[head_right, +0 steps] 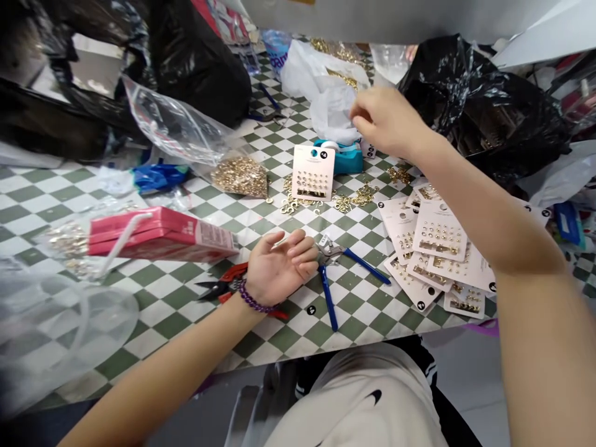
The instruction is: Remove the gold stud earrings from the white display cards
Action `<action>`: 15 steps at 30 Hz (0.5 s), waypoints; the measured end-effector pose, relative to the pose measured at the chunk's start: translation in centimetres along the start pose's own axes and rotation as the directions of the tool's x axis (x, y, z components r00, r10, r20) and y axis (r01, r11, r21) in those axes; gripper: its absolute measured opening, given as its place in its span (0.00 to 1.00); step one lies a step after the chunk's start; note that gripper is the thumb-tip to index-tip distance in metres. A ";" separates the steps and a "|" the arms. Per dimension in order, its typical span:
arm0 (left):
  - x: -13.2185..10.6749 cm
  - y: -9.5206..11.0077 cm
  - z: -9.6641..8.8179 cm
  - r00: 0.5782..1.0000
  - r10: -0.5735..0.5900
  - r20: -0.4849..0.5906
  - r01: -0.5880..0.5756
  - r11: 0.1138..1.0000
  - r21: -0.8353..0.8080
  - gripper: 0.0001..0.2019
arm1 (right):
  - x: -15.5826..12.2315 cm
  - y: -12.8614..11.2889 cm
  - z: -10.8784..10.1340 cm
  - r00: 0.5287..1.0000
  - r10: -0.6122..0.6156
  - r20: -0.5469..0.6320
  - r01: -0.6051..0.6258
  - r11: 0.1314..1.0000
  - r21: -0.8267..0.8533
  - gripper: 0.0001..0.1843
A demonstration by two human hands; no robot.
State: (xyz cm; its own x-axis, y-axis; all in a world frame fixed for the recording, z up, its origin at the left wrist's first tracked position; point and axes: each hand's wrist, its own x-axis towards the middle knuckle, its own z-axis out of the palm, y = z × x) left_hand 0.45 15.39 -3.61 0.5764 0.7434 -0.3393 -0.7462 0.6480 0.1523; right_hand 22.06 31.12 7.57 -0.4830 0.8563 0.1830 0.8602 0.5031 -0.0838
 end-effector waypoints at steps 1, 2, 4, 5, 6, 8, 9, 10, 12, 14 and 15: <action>0.1 0.0 -0.1 1.000 -0.001 0.004 0.001 1.000 0.005 0.10 | 1.4 -0.4 0.7 1.000 0.015 0.006 -0.015 0.996 0.086 0.13; 0.1 0.0 -0.2 1.000 -0.002 0.008 0.002 1.000 0.009 0.10 | 2.5 -1.0 1.5 1.000 0.007 0.014 -0.010 0.986 0.164 0.12; 0.1 0.2 -0.3 1.000 -0.010 0.028 0.009 1.000 0.017 0.10 | 3.6 -2.9 2.8 0.995 -0.092 0.042 0.078 0.961 0.266 0.11; 0.1 0.2 -0.3 0.998 -0.013 0.055 0.012 1.000 0.023 0.10 | 3.6 -4.1 3.4 0.981 -0.181 0.075 0.154 0.949 0.275 0.11; 0.0 0.3 -0.3 0.995 -0.020 0.100 0.017 0.999 0.038 0.10 | 3.5 -5.2 3.9 0.956 -0.271 0.114 0.234 0.936 0.261 0.11; -0.3 0.6 -0.1 0.974 -0.051 0.221 0.024 0.992 0.123 0.11 | 3.1 -7.3 4.7 0.901 -0.391 0.187 0.359 0.915 0.184 0.10; -0.5 0.6 0.1 0.956 -0.073 0.285 0.019 0.982 0.188 0.11 | 2.9 -7.9 4.9 0.891 -0.412 0.192 0.393 0.910 0.129 0.10; -0.8 0.7 0.2 0.936 -0.093 0.338 0.006 0.968 0.250 0.12 | 2.7 -8.2 5.0 0.898 -0.407 0.165 0.401 0.913 0.069 0.10; -1.2 0.8 0.5 0.912 -0.107 0.395 -0.033 0.943 0.331 0.12 | 2.7 -7.5 4.6 0.937 -0.348 -0.017 0.348 0.938 -0.013 0.10; -1.4 0.8 0.7 0.921 -0.097 0.377 -0.049 0.932 0.360 0.12 | 2.4 -5.0 3.2 0.913 -0.208 -0.351 0.227 0.974 0.012 0.10; -1.4 0.8 0.8 0.933 -0.095 0.346 -0.046 0.925 0.378 0.12 | 1.9 -3.3 2.3 0.837 -0.100 -0.537 0.160 0.985 0.065 0.10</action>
State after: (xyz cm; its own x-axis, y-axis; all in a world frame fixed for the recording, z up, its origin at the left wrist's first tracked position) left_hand -0.67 14.98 -2.27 0.7240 0.6897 -0.0100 -0.5907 0.6274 0.5074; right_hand 17.92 31.39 5.92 -0.4028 0.6036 0.6881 0.7596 0.6399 -0.1167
